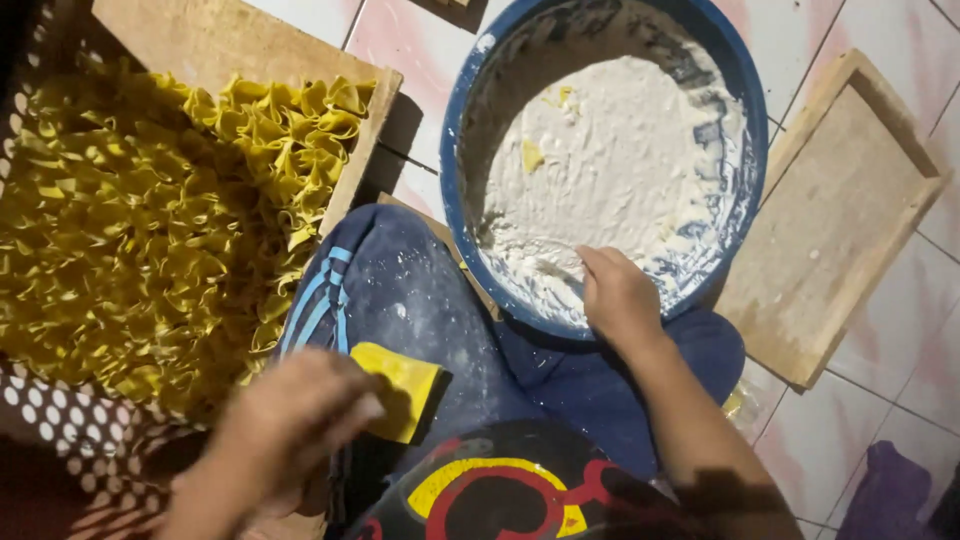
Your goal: The person is manually preparing wontons by placing filling on dough wrappers and folding them into shape.
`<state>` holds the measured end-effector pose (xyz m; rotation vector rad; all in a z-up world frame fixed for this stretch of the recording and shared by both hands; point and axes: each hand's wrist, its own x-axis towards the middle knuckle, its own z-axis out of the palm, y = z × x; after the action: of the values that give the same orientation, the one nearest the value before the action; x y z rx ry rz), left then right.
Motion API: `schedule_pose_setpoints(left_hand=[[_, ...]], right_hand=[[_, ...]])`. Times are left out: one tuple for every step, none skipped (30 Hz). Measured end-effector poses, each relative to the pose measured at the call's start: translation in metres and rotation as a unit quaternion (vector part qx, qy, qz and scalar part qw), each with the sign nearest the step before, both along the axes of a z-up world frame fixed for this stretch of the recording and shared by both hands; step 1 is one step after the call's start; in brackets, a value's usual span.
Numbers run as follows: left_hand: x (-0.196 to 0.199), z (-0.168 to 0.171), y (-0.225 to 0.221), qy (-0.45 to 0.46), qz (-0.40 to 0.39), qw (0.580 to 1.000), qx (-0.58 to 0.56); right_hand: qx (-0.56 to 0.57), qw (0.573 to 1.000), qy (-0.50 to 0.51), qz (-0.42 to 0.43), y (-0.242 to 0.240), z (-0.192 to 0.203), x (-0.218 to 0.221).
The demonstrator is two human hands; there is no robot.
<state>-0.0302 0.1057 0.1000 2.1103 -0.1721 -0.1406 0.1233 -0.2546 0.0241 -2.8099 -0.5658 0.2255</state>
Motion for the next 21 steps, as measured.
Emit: schedule_pose_setpoints(left_hand=[[-0.007,0.007,-0.011,-0.003,-0.001,1.0,0.003],[-0.014,0.014,-0.023,0.034,-0.012,0.999,0.031],[-0.022,0.02,-0.035,0.07,-0.022,0.995,0.06],[-0.031,0.012,-0.039,0.07,-0.021,0.995,0.061],[-0.039,0.004,-0.042,0.04,-0.006,0.996,0.085],[-0.046,-0.005,-0.045,0.01,0.009,0.994,0.109],[-0.046,-0.004,-0.046,0.008,0.01,0.994,0.112],[-0.045,-0.003,-0.047,0.009,-0.006,0.992,0.122],[-0.045,-0.002,-0.048,0.009,-0.022,0.991,0.132],[-0.043,0.0,-0.049,0.006,-0.023,0.991,0.135],[-0.042,0.003,-0.049,0.002,-0.021,0.991,0.132],[-0.042,0.006,-0.051,0.001,-0.02,0.992,0.127],[-0.043,0.003,-0.05,0.001,-0.022,0.992,0.128],[-0.045,0.0,-0.05,-0.013,-0.021,0.991,0.134],[-0.047,-0.004,-0.05,-0.027,-0.021,0.99,0.139],[-0.046,-0.005,-0.049,-0.028,-0.022,0.99,0.139],[-0.045,-0.006,-0.048,-0.033,0.002,0.991,0.127],[-0.047,-0.006,-0.048,-0.035,0.025,0.992,0.115],[-0.048,-0.008,-0.047,-0.034,0.025,0.992,0.115],[-0.048,-0.01,-0.045,-0.004,0.045,0.996,0.077],[-0.048,-0.013,-0.043,0.027,0.065,0.997,0.038]], right_hand=[[0.003,1.0,-0.003,-0.001,-0.001,-0.006,0.002],[-0.038,0.999,-0.017,0.011,-0.002,-0.011,0.004],[-0.078,0.996,-0.031,0.023,-0.002,-0.017,0.006],[-0.076,0.996,-0.032,0.024,0.001,-0.024,0.007],[-0.077,0.995,-0.056,0.042,0.004,-0.032,0.008],[-0.078,0.992,-0.081,0.059,0.009,-0.04,0.01],[-0.075,0.992,-0.082,0.059,0.014,-0.042,0.011],[-0.09,0.993,-0.03,0.073,0.019,-0.044,0.011],[-0.104,0.991,0.022,0.086,0.023,-0.045,0.011],[-0.101,0.991,0.019,0.085,0.024,-0.037,0.014],[-0.129,0.987,0.072,0.069,0.026,-0.029,0.016],[-0.157,0.978,0.129,0.052,0.025,-0.021,0.016],[-0.155,0.978,0.129,0.051,0.023,-0.018,0.017],[-0.14,0.98,0.141,0.008,0.02,-0.016,0.017],[-0.125,0.98,0.152,-0.036,0.018,-0.013,0.017],[-0.125,0.98,0.151,-0.037,0.021,-0.016,0.017],[-0.124,0.975,0.177,-0.058,0.023,-0.018,0.018],[-0.123,0.968,0.206,-0.078,0.026,-0.021,0.016],[-0.123,0.967,0.207,-0.078,0.027,-0.02,0.016],[-0.07,0.962,0.245,-0.099,0.03,-0.02,0.017],[-0.016,0.952,0.282,-0.12,0.032,-0.019,0.018]])
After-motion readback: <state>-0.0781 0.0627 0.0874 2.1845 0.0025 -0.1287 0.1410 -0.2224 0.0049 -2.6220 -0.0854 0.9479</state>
